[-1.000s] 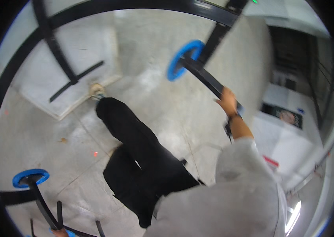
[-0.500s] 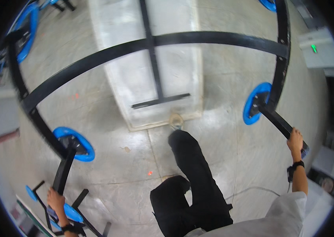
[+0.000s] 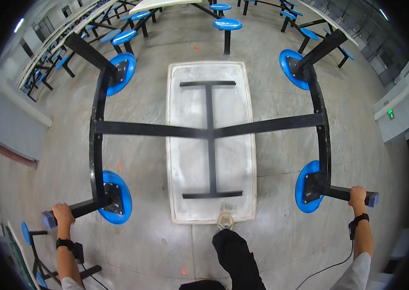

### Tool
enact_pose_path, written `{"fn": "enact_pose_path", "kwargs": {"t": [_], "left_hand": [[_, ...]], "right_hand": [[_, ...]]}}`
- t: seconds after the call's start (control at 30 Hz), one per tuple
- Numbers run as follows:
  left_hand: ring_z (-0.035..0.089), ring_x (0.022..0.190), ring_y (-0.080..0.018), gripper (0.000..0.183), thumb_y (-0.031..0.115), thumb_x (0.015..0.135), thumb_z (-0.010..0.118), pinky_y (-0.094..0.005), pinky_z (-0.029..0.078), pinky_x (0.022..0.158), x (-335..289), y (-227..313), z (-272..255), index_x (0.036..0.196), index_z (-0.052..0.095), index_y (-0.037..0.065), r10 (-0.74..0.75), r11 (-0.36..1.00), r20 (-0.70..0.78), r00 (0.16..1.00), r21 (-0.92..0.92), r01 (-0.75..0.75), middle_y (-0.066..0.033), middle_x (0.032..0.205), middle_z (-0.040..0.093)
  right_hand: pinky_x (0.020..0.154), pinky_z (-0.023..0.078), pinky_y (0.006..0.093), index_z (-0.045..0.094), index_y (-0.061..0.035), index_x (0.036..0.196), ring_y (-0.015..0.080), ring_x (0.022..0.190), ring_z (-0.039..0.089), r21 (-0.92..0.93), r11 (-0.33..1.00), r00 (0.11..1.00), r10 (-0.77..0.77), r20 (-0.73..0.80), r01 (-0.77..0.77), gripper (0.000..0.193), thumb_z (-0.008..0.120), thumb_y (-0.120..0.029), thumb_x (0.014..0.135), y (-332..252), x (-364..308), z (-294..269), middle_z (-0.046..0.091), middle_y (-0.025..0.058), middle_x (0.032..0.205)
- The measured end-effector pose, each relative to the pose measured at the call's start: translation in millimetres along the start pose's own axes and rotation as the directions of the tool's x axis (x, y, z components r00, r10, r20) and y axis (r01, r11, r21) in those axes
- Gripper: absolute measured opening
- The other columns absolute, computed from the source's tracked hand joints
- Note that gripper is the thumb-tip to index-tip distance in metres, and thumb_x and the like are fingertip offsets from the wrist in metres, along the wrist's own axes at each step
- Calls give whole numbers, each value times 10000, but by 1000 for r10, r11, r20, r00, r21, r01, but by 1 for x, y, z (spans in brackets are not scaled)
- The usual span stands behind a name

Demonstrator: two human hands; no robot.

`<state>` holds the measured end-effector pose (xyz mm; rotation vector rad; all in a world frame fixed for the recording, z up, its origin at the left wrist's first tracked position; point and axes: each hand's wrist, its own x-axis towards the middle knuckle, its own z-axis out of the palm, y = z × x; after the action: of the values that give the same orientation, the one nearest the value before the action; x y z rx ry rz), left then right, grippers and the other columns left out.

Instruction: The person assembles a cafeteria table by placing a tabletop onto its metal frame and securing it with bolts and nuts using a ratchet wrench.

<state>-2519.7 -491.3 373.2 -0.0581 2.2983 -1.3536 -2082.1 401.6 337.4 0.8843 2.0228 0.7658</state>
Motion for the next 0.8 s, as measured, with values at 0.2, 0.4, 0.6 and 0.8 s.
{"fn": "enact_pose_path", "kwargs": {"t": [0.2,0.4,0.6,0.8], "left_hand": [[584,886,-193,414,247,469,750,-292,425,717,26,-4,10,848,621,141,19,1000,-57,998,-15,-20,-32,896,618],[593,887,-196,413,230,455,747,-302,432,722,38,2,11,848,649,149,9,999,-45,999,37,-8,-44,908,626],[611,809,-213,399,207,425,746,-291,442,635,36,-4,11,807,653,142,54,998,-18,998,33,-53,-75,861,630],[618,797,-217,270,165,494,686,-318,473,658,42,-26,38,751,614,121,70,997,-248,966,-21,-78,-61,867,631]], "right_hand": [[702,478,287,650,-144,849,174,865,608,-90,996,998,13,59,-7,327,746,-259,558,14,6,2,633,36,916],[692,488,279,664,-141,800,189,824,622,-106,994,1000,16,-10,-17,333,769,-293,523,2,5,-7,646,47,842],[675,489,266,661,-157,830,162,839,622,-167,984,997,-45,63,55,326,760,-259,536,0,-6,-21,648,19,862],[716,489,315,592,-94,909,232,869,608,-57,996,996,-77,-34,75,415,753,-187,538,26,29,16,622,97,908]]}}
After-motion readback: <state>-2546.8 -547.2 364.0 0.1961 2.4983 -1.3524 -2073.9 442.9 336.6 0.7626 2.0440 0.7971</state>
